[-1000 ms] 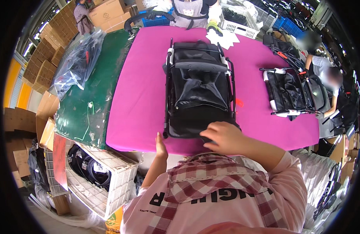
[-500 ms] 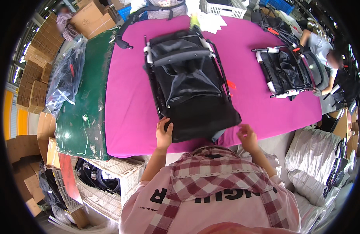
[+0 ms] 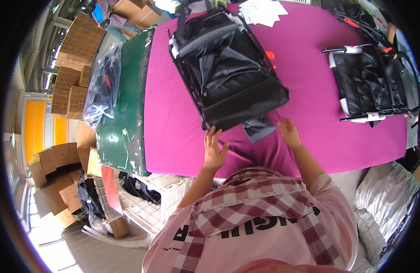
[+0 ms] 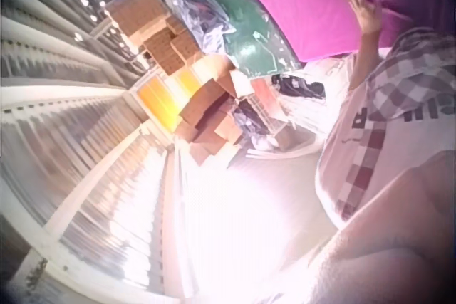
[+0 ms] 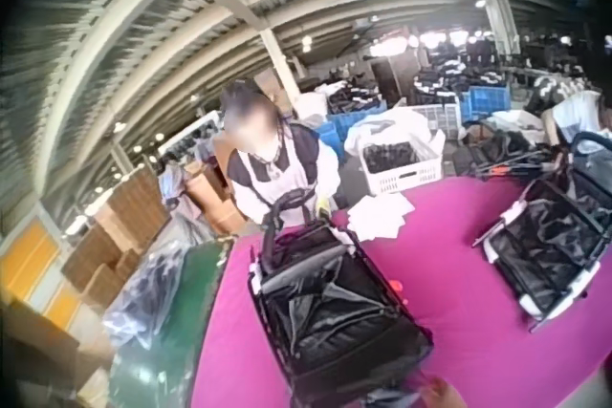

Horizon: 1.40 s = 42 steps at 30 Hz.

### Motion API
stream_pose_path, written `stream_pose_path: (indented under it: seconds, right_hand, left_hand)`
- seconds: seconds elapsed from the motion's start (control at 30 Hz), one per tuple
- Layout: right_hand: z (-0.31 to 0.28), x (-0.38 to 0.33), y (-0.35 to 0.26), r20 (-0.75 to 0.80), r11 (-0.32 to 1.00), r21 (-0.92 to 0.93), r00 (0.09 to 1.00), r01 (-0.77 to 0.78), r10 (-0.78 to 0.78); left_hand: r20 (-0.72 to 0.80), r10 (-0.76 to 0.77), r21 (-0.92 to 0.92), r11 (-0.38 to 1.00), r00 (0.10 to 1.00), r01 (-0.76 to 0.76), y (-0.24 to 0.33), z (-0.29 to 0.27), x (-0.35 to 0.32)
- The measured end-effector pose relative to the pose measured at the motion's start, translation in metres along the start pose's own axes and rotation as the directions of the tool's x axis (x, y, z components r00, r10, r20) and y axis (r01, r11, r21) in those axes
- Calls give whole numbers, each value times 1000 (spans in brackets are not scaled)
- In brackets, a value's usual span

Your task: The person unpacks a folded stroller from a plastic bag and assembles it on a pink-covered table. They attach a black fabric seat cover, secure straps, and place a black carrying bag onto the stroller frame. The person repeats this process for a second stroller, handling plastic bags, fabric covers, and stroller frames.

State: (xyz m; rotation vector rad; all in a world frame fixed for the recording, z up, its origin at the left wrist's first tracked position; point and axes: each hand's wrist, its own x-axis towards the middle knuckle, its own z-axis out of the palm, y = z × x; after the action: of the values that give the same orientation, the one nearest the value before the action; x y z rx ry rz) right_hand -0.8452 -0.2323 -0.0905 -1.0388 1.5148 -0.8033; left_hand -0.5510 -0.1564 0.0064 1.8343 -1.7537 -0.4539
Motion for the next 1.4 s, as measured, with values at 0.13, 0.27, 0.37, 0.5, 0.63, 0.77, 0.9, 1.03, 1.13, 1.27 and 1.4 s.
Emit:
stream_pose_path:
  seconds: [0.13,0.27,0.37,0.5,0.63,0.77,0.9,1.03,1.13,1.27,1.4]
  right_hand:
    - [24,14,10,99,999,-40,995,28,-24]
    - [44,2,25,155,986,-160,988,48,-23]
    - [46,-21,20,160,970,-242,986,-9,49]
    - [46,-57,24,55,946,-314,993,-83,105]
    - [76,-109,9,-94,897,-397,981,-196,172]
    - [126,-154,30,-20,889,-413,978,-198,208]
    - [137,-173,19,-17,862,-473,980,-181,196]
    - [127,-173,4,-40,909,-407,996,-92,83]
    - [127,-161,-2,-112,914,-404,993,-23,-24]
    - [134,-126,-77,-107,669,-694,881,266,-461]
    - [149,-85,-114,176,547,-695,849,466,-499]
  left_hand:
    - [0,-9,-35,999,1000,9,-26,-17,-4]
    - [59,-164,-143,975,985,171,-72,-27,-11]
    - [45,-138,-44,989,989,140,-69,-28,4]
    - [56,218,107,969,974,-223,-32,-28,63]
    - [170,454,226,846,875,-482,-59,-1,111]
    - [122,569,343,745,813,-573,-103,45,128]
    - [186,553,249,773,812,-584,-90,9,140]
    - [138,556,94,816,820,-570,-117,-47,122]
    - [235,483,105,850,844,-516,-156,-104,96]
    - [173,375,103,912,911,-396,-186,-146,68]
    - [-22,166,133,978,986,-162,-177,-140,51]
